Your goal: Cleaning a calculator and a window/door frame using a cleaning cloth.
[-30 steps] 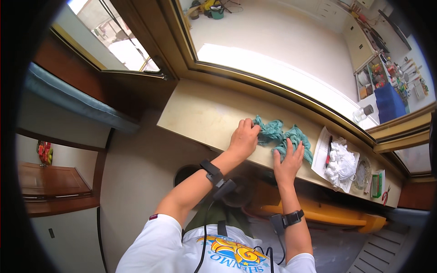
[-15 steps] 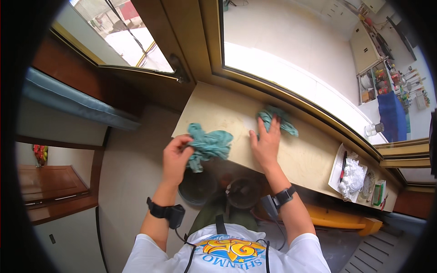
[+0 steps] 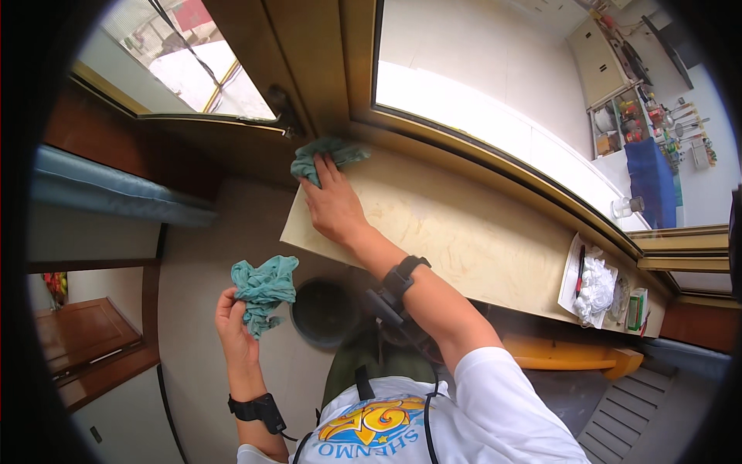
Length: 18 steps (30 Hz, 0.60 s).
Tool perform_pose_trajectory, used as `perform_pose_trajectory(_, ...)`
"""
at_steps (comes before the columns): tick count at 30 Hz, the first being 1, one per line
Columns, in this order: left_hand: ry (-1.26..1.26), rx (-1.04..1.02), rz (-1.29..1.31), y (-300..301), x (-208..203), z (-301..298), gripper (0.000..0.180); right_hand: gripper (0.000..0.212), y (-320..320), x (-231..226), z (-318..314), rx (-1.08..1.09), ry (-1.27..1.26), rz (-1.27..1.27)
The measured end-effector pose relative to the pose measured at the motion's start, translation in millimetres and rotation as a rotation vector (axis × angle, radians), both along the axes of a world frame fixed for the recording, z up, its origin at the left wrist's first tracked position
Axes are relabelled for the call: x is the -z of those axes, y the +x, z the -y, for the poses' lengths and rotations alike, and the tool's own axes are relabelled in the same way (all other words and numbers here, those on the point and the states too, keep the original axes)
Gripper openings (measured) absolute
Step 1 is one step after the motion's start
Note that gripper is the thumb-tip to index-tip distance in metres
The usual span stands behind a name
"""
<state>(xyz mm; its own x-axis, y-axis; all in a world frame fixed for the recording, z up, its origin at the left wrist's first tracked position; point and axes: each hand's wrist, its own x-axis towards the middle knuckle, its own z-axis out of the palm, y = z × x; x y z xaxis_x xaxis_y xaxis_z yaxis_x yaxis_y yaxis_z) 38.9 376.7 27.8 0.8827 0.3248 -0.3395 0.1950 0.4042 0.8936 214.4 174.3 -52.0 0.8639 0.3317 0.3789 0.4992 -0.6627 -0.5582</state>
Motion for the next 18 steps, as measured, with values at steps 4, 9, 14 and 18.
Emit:
perform_pose_trajectory(4,0.014,-0.032,-0.007,-1,-3,7,0.016,0.042,-49,-7,-1,-0.213,-0.033,-0.016)
perform_pose_trajectory(9,-0.010,-0.027,0.006,8,-13,22,0.017,0.042,-109,-23,46,-0.127,-0.082,-0.082)
perform_pose_trajectory(14,-0.016,-0.024,0.049,0,-8,23,0.017,0.037,-183,-34,147,0.237,-0.273,-0.204)
perform_pose_trajectory(18,-0.056,-0.007,0.049,2,-6,34,0.017,0.036,-211,-33,192,0.530,-0.351,-0.298)
